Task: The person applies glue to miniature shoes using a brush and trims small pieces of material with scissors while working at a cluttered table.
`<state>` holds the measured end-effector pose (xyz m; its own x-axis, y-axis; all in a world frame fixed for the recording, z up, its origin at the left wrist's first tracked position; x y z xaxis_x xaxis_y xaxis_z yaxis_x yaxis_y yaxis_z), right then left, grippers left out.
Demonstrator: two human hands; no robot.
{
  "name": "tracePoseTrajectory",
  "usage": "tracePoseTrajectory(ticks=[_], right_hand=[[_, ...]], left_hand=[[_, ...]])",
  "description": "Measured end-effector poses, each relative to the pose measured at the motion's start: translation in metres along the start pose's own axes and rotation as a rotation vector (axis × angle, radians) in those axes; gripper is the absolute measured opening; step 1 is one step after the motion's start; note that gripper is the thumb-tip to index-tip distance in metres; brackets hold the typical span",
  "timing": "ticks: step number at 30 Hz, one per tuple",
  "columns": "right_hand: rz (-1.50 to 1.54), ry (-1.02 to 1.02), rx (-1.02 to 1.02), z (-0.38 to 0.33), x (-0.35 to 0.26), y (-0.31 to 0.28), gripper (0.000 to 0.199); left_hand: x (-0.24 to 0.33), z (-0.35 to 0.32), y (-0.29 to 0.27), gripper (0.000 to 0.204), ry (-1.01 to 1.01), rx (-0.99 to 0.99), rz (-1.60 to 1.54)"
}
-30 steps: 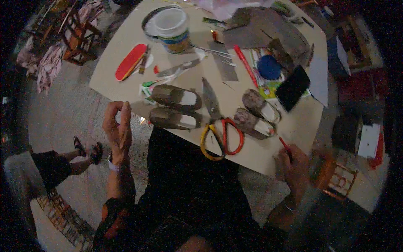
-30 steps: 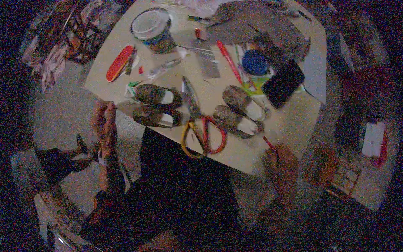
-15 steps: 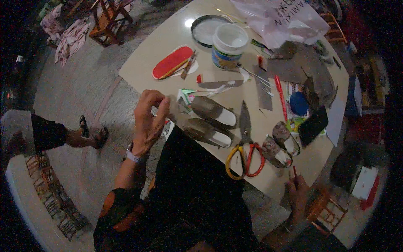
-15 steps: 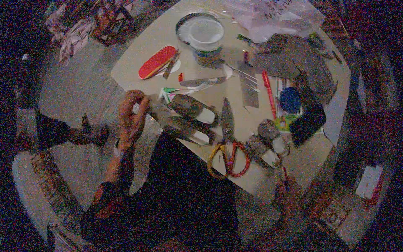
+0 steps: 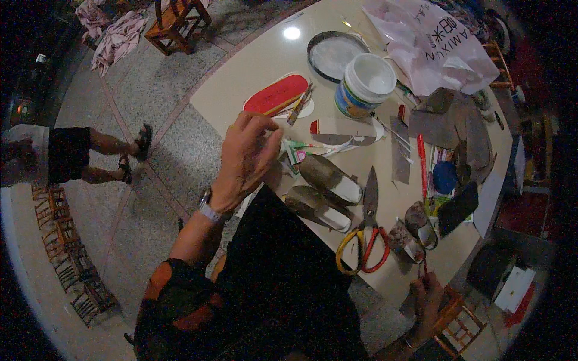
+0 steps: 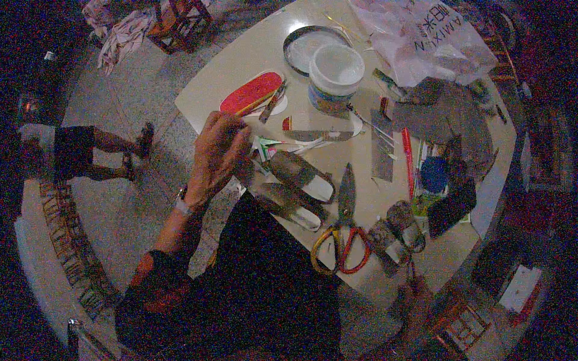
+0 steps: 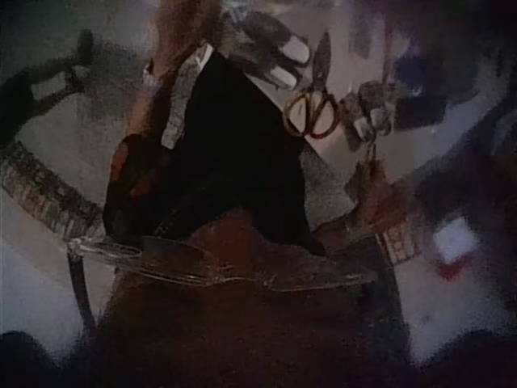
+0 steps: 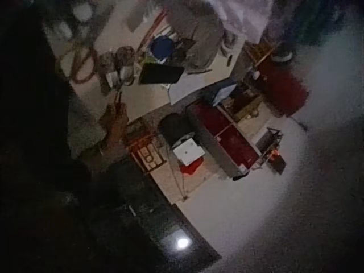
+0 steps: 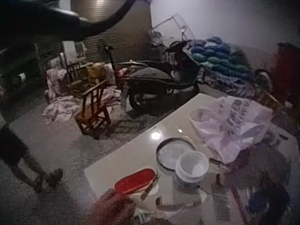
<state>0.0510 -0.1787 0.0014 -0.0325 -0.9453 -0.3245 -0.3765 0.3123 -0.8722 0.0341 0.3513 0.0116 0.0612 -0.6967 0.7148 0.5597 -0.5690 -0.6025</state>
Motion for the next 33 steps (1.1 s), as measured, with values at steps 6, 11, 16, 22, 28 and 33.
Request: tracePoseTrajectory(ticks=[6, 11, 16, 22, 28, 33], right_hand=[[0.065, 0.058, -0.082, -0.002, -0.012, -0.004, 0.029], [0.134, 0.086, -0.044, -0.005, -0.012, -0.003, 0.024], [0.111, 0.043, -0.011, -0.006, -0.019, -0.003, 0.020], [0.119, 0.031, -0.046, -0.004, -0.009, 0.003, 0.017], [0.059, 0.071, -0.007, -0.002, -0.005, 0.004, 0.013], [0.138, 0.094, -0.029, -0.005, 0.004, 0.004, 0.014]], left_hand=[[0.002, 0.025, 0.022, 0.019, 0.087, -0.039, 0.219], [0.004, 0.026, 0.032, 0.020, 0.125, -0.071, 0.327], [0.007, 0.029, 0.026, 0.018, 0.099, -0.009, 0.274], [-0.004, 0.008, 0.020, 0.025, 0.037, -0.162, 0.005], [0.021, -0.016, 0.013, 0.027, 0.290, -0.262, 0.172], [0.022, -0.007, 0.014, 0.026, 0.292, -0.266, 0.235]])
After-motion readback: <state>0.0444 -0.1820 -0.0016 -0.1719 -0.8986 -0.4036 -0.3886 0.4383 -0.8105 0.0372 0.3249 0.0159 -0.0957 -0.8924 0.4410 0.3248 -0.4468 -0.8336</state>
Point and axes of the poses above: each hand's wrist, its own z-axis towards the middle knuckle, its own y-axis out of the palm, x = y × z, the point moved 8 cm from there along z, towards the middle knuckle, and after that the axes turned 1 degree about y, right-handed, at the moved point
